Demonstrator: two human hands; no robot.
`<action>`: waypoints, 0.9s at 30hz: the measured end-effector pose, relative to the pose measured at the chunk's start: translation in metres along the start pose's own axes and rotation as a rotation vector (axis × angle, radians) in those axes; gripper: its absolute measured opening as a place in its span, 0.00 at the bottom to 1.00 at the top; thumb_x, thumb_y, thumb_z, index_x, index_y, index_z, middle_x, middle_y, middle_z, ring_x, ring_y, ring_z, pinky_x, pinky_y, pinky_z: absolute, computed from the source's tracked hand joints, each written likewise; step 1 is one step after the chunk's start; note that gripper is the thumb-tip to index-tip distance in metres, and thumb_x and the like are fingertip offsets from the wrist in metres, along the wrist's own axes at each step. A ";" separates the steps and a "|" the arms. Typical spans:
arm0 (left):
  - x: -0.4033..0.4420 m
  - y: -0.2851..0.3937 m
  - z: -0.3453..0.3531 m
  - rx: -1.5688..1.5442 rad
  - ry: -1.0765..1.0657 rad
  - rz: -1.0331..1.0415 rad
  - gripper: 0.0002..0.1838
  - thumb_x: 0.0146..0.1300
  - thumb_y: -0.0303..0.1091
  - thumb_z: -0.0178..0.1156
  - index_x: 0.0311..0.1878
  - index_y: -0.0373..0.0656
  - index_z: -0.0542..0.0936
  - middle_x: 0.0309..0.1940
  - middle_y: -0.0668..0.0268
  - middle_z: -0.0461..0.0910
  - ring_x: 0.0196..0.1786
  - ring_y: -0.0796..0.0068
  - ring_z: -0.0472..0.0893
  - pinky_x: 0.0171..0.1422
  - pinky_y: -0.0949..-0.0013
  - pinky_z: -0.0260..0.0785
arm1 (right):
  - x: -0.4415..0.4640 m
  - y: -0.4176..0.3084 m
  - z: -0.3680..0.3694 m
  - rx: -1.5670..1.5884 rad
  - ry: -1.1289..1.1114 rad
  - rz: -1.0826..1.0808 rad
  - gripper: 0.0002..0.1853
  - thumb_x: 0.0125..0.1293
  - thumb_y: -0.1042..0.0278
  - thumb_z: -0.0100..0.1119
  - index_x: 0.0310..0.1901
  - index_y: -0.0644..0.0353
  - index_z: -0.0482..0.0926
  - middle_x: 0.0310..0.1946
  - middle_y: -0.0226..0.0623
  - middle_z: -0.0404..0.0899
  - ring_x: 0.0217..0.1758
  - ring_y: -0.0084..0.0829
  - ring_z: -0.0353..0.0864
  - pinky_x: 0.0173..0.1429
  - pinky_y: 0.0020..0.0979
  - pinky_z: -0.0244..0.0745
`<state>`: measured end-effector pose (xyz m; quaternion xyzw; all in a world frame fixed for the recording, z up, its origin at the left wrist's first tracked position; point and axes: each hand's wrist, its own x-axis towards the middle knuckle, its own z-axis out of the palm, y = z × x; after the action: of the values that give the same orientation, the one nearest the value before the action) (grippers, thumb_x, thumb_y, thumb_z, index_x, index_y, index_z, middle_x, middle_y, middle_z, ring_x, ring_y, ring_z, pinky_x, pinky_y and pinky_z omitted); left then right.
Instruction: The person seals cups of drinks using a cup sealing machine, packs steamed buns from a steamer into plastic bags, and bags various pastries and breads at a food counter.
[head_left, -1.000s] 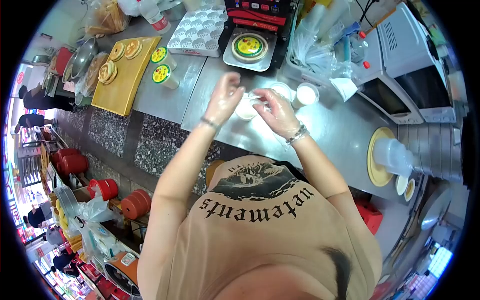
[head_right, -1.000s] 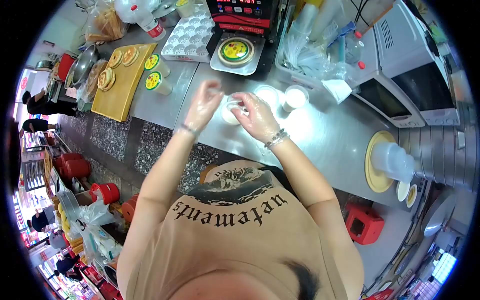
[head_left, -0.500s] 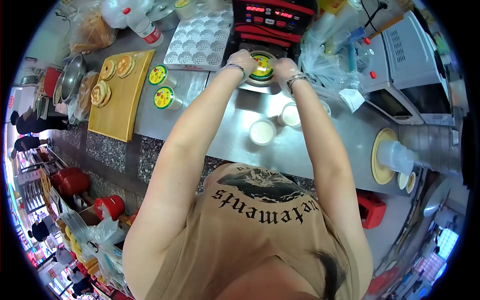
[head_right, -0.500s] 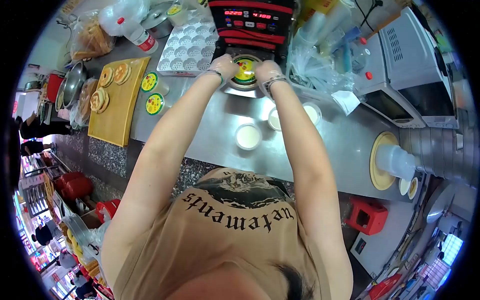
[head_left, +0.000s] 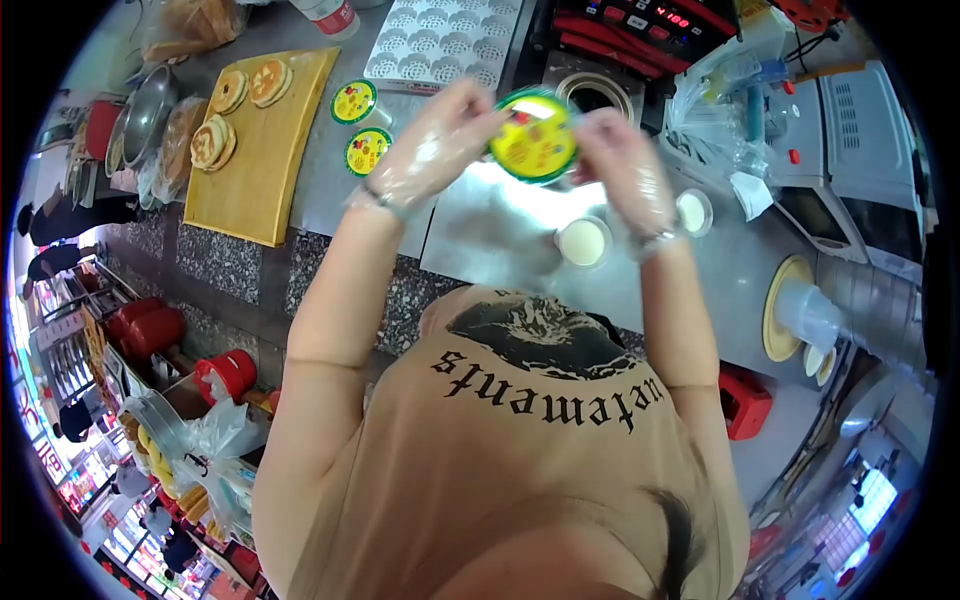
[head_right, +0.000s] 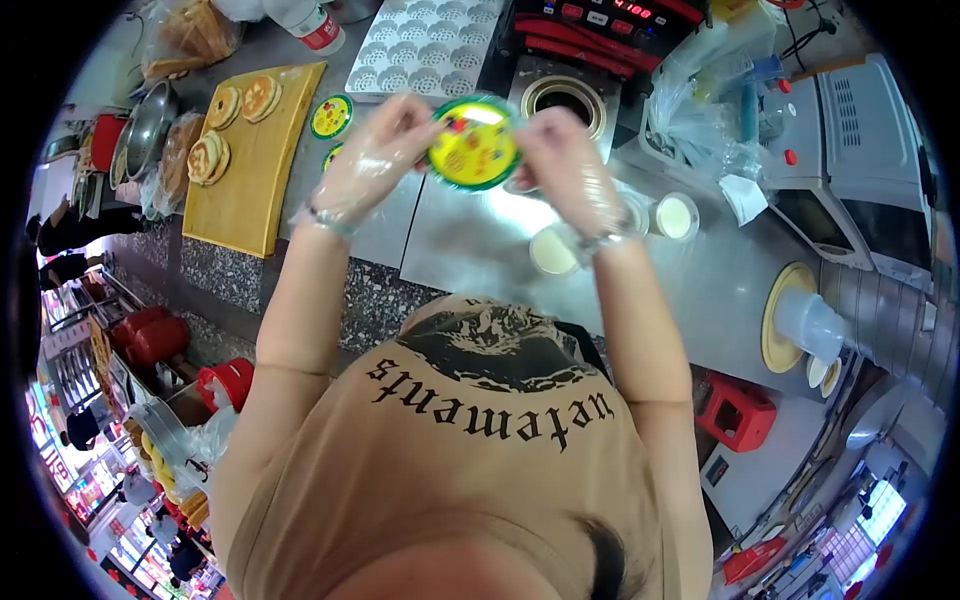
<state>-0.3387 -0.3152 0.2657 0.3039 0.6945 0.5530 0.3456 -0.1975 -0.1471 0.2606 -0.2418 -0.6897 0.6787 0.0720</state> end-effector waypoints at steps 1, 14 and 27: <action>-0.010 -0.021 -0.005 0.008 0.030 -0.085 0.10 0.65 0.35 0.57 0.35 0.42 0.68 0.26 0.72 0.70 0.27 0.83 0.70 0.33 0.79 0.65 | 0.006 0.023 0.012 0.040 -0.076 0.033 0.13 0.68 0.61 0.53 0.37 0.65 0.70 0.23 0.33 0.76 0.23 0.20 0.77 0.29 0.23 0.76; -0.054 -0.187 -0.002 0.181 0.265 -0.333 0.12 0.61 0.34 0.60 0.41 0.38 0.71 0.30 0.62 0.74 0.31 0.70 0.77 0.38 0.69 0.71 | 0.012 0.122 0.051 -0.473 -0.204 0.199 0.19 0.58 0.59 0.60 0.42 0.68 0.74 0.32 0.47 0.81 0.37 0.35 0.83 0.44 0.35 0.76; -0.027 -0.135 0.155 0.585 -0.201 -0.149 0.16 0.59 0.34 0.59 0.47 0.36 0.73 0.37 0.51 0.78 0.39 0.53 0.80 0.45 0.59 0.72 | -0.081 0.150 -0.042 -1.267 -0.274 -0.045 0.55 0.43 0.53 0.74 0.68 0.66 0.50 0.68 0.52 0.54 0.69 0.48 0.58 0.69 0.42 0.60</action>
<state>-0.2024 -0.2776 0.1148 0.3919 0.8069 0.2700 0.3499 -0.0737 -0.1502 0.1366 -0.1342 -0.9644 0.1634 -0.1589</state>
